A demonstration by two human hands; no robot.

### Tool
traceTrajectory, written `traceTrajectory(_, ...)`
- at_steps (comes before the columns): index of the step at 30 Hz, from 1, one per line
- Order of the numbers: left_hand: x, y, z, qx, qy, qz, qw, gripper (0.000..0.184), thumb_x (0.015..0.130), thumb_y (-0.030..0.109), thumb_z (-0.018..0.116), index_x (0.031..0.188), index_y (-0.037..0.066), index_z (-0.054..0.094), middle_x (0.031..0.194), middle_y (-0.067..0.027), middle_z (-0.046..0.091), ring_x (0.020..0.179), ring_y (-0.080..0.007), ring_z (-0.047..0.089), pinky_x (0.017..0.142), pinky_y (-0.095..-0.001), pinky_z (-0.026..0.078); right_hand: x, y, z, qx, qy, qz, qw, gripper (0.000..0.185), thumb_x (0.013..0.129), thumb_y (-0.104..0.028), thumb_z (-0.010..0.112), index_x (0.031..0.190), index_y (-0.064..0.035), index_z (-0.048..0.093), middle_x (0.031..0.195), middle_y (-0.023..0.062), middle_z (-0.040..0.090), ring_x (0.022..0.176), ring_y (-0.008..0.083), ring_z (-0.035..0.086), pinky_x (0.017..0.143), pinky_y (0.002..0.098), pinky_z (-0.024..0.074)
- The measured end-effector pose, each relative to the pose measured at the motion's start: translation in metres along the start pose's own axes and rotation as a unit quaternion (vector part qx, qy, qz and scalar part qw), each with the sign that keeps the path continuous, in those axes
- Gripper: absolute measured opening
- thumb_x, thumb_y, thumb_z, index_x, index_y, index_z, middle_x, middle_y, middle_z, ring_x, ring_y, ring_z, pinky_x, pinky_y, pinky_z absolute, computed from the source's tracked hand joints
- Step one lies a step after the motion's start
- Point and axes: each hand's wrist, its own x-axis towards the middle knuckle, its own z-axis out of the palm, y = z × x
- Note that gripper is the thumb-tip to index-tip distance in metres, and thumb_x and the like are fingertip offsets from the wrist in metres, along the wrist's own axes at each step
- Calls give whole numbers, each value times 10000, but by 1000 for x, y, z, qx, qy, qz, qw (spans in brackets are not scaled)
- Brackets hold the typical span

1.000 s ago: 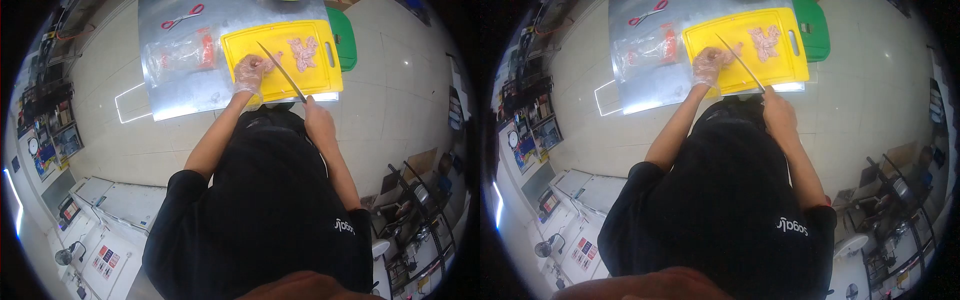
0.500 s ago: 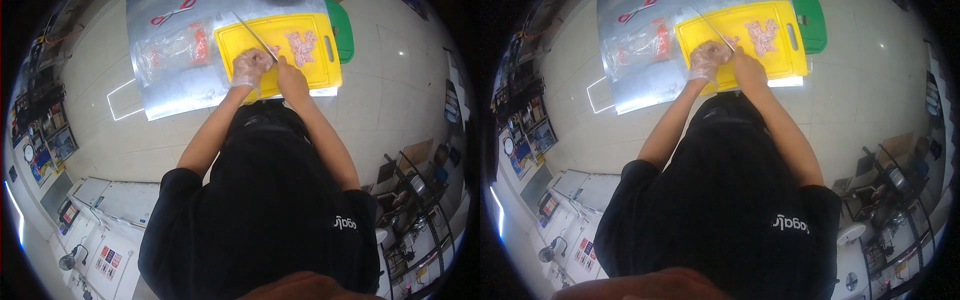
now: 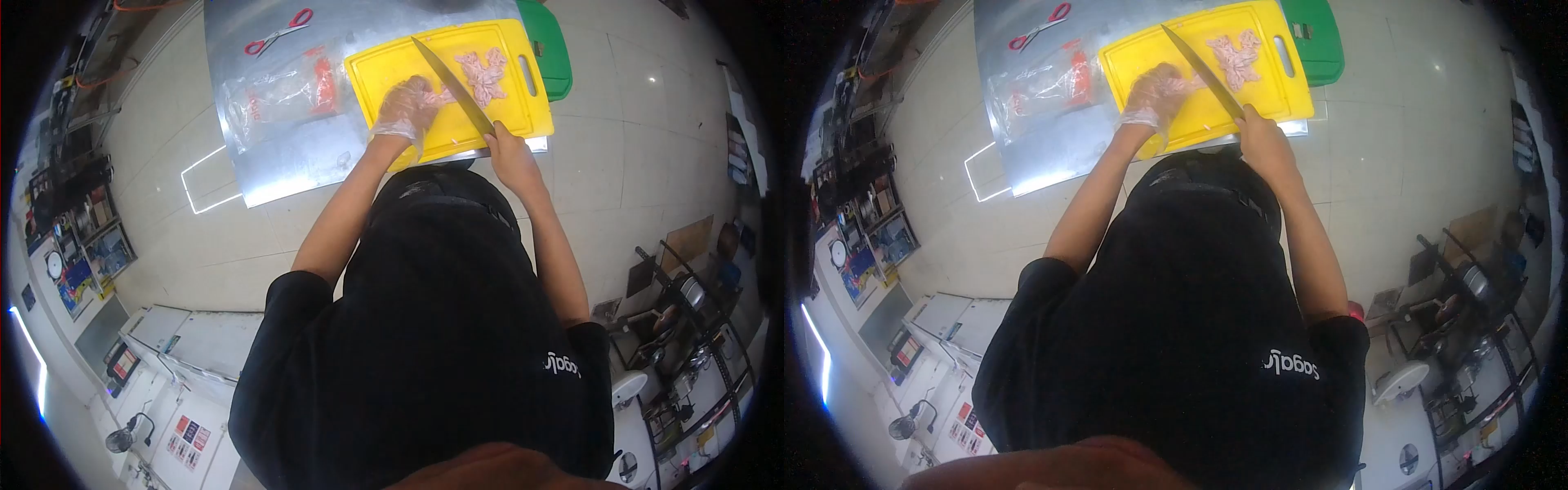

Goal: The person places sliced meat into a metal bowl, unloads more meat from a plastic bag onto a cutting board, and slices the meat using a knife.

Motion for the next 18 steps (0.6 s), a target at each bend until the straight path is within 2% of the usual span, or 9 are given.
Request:
traceTrajectory(1,-1,3,-4,-25,-6,-11,1000,391,929,439,650,1029,66,708,974,-187,735,904,-359,692,840,-443,543,-5,-8,-4,-19,-2,19,1000,214,1027,-206,508,1068,2,540,919,302,673,922,518,633,802,595,472)
traceTrajectory(4,-7,19,-15,-130,-17,-65,989,287,915,321,685,952,36,682,908,-213,712,861,-398,676,790,-472,533,-23,-20,-4,-36,-12,16,999,208,1027,-193,499,1071,7,541,922,302,671,937,510,639,802,595,476)
traceTrajectory(7,7,9,4,19,40,31,999,230,914,262,691,923,33,680,880,-217,705,822,-409,675,755,-453,536,-20,-4,25,10,-27,-4,1000,218,1027,-191,494,1069,18,539,928,303,674,945,499,650,810,589,489)
traceTrajectory(10,9,3,13,29,15,44,998,162,905,182,695,954,31,667,845,-232,690,806,-427,666,723,-433,538,11,-13,39,16,10,-21,1000,217,1022,-181,500,1054,31,533,933,301,676,954,493,654,820,581,499)
traceTrajectory(13,-3,4,21,-115,30,-43,992,181,901,181,711,988,44,632,738,-128,666,756,-243,685,733,-373,533,47,-31,40,2,23,-42,999,225,1018,-178,512,1097,31,542,968,301,683,982,487,656,847,576,500)
traceTrajectory(16,-18,37,-2,-147,72,-127,978,142,913,103,669,1010,30,595,808,-156,670,741,-300,672,707,-402,545,46,-28,26,40,-5,-48,998,253,1013,-189,530,1137,30,559,1007,304,683,1004,489,648,862,571,494)
traceTrajectory(18,-22,21,5,-218,124,-54,967,152,913,93,679,1014,33,583,863,-131,651,777,-239,654,721,-374,545,37,-8,19,88,18,-63,994,275,1018,-206,539,1138,40,560,986,311,679,956,491,655,817,547,502)
